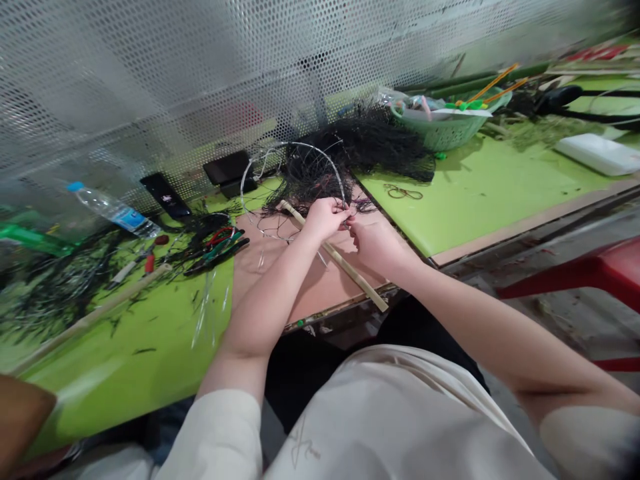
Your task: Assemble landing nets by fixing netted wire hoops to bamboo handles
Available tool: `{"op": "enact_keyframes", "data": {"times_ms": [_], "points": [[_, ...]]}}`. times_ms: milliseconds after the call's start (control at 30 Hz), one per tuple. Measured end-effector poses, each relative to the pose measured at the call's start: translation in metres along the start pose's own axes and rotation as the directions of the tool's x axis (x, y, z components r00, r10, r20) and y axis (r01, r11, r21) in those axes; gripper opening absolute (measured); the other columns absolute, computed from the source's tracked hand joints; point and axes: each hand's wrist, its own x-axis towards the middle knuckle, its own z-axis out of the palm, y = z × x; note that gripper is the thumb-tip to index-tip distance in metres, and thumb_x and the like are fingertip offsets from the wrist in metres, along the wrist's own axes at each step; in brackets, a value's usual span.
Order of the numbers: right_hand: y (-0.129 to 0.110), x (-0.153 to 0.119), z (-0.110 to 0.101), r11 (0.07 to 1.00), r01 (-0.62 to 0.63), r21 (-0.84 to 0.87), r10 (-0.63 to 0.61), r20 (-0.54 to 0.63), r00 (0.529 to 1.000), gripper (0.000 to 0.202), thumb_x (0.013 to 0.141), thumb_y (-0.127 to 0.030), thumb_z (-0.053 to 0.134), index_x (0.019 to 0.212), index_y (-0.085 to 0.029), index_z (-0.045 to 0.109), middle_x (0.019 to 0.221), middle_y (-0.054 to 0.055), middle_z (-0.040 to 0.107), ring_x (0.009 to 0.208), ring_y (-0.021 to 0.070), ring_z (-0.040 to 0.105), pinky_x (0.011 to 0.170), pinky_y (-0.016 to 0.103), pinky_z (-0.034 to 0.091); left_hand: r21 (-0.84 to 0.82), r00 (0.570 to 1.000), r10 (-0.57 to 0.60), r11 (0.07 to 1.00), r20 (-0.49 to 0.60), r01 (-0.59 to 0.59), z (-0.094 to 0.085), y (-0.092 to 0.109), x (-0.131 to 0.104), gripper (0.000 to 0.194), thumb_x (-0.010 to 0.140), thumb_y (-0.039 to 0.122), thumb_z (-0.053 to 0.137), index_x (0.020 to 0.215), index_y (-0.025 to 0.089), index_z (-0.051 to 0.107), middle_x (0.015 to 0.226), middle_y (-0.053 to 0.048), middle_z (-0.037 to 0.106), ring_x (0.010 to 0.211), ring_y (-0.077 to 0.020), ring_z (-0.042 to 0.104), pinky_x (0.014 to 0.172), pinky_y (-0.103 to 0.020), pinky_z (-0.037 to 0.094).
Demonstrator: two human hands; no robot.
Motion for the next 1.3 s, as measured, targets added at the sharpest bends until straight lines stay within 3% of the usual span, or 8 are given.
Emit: {"op": "enact_keyframes", "data": {"times_ms": [233, 300, 433, 600, 700, 833, 1000, 1300], "points": [[0.013, 0.006, -0.004, 0.985, 0.062, 0.159, -0.055, -0.05, 0.997, 0.02, 0.079, -0.005, 0.056, 0.092, -0.016, 0.066, 0.079, 0.007, 0.07, 0.069, 0.0177, 0.058, 0.062, 0.028, 0.033, 0.177, 0.992, 0.089, 0.979, 0.092, -0.104, -0.005, 0.008, -0.001, 0.005, 0.091, 0.007, 0.062, 0.093, 0.012, 0.061, 0.086, -0.008, 0.073, 0.077, -0.0154, 0.073, 0.074, -0.029, 0.059], [0.022, 0.012, -0.003, 0.972, 0.085, 0.219, -0.069, -0.079, 0.994, 0.021, 0.077, -0.003, 0.054, 0.089, -0.016, 0.066, 0.077, 0.006, 0.07, 0.069, 0.0167, 0.058, 0.064, 0.027, 0.035, 0.306, 0.985, 0.121, 0.939, 0.127, -0.155, -0.008, 0.017, -0.003, 0.023, 0.091, 0.015, 0.066, 0.113, 0.012, 0.062, 0.101, -0.012, 0.076, 0.09, -0.0199, 0.074, 0.082, -0.033, 0.059], [0.038, 0.027, 0.0, 0.932, 0.095, 0.349, -0.056, -0.121, 0.991, 0.022, 0.078, -0.002, 0.048, 0.083, -0.016, 0.064, 0.07, 0.004, 0.068, 0.066, 0.0154, 0.059, 0.065, 0.026, 0.038, 0.574, 0.962, 0.165, 0.776, 0.217, -0.262, -0.019, 0.047, -0.013, 0.058, 0.089, 0.022, 0.069, 0.143, 0.014, 0.05, 0.14, -0.018, 0.063, 0.129, -0.0262, 0.062, 0.109, -0.04, 0.048], [0.047, 0.043, 0.004, 0.855, 0.092, 0.51, -0.038, -0.115, 0.993, 0.022, 0.077, -0.003, 0.045, 0.072, -0.018, 0.061, 0.063, 0.001, 0.064, 0.06, 0.0136, 0.058, 0.062, 0.025, 0.04, 0.695, 0.95, 0.064, 0.667, 0.305, -0.268, -0.038, 0.101, -0.045, 0.044, 0.089, 0.025, 0.067, 0.133, 0.019, 0.063, 0.144, -0.009, 0.062, 0.129, -0.0224, 0.062, 0.11, -0.035, 0.047], [0.05, 0.051, 0.008, 0.796, 0.078, 0.601, -0.006, -0.121, 0.993, 0.019, 0.074, -0.005, 0.047, 0.068, -0.019, 0.059, 0.061, 0.0, 0.062, 0.059, 0.0133, 0.058, 0.061, 0.025, 0.042, 0.738, 0.98, 0.07, 0.648, 0.188, -0.188, -0.05, 0.112, -0.063, 0.027, 0.093, 0.024, 0.058, 0.116, 0.019, 0.071, 0.115, -0.008, 0.077, 0.099, -0.0186, 0.074, 0.09, -0.031, 0.055], [0.053, 0.063, 0.017, 0.666, 0.036, 0.745, 0.065, -0.105, 0.992, 0.016, 0.074, -0.008, 0.047, 0.076, -0.018, 0.059, 0.064, 0.0, 0.06, 0.057, 0.0138, 0.06, 0.06, 0.026, 0.048, 0.869, 0.98, -0.029, 0.457, -0.197, 0.188, -0.055, 0.076, -0.067, 0.011, 0.086, 0.024, 0.066, 0.086, 0.017, 0.075, 0.095, -0.012, 0.078, 0.096, -0.0276, 0.073, 0.094, -0.039, 0.052], [0.055, 0.071, 0.024, 0.504, 0.023, 0.863, 0.097, -0.083, 0.992, 0.008, 0.079, -0.017, 0.052, 0.086, -0.019, 0.057, 0.069, 0.002, 0.061, 0.061, 0.0151, 0.064, 0.064, 0.029, 0.055, 0.75, 0.922, -0.002, 0.581, -0.387, 0.316, -0.039, 0.028, -0.051, 0.032, 0.093, 0.037, 0.065, 0.113, 0.012, 0.067, 0.115, -0.015, 0.071, 0.107, -0.0265, 0.068, 0.096, -0.044, 0.054], [0.057, 0.071, 0.024, 0.406, 0.057, 0.912, 0.088, -0.101, 0.991, 0.012, 0.076, -0.027, 0.06, 0.085, -0.018, 0.059, 0.067, 0.0, 0.061, 0.062, 0.0136, 0.062, 0.066, 0.029, 0.055, 0.451, 0.908, 0.22, 0.892, -0.357, -0.039, -0.021, 0.046, -0.063, 0.047, 0.085, 0.056, 0.068, 0.102, 0.013, 0.07, 0.094, -0.01, 0.07, 0.109, -0.0177, 0.07, 0.092, -0.027, 0.049]]}}
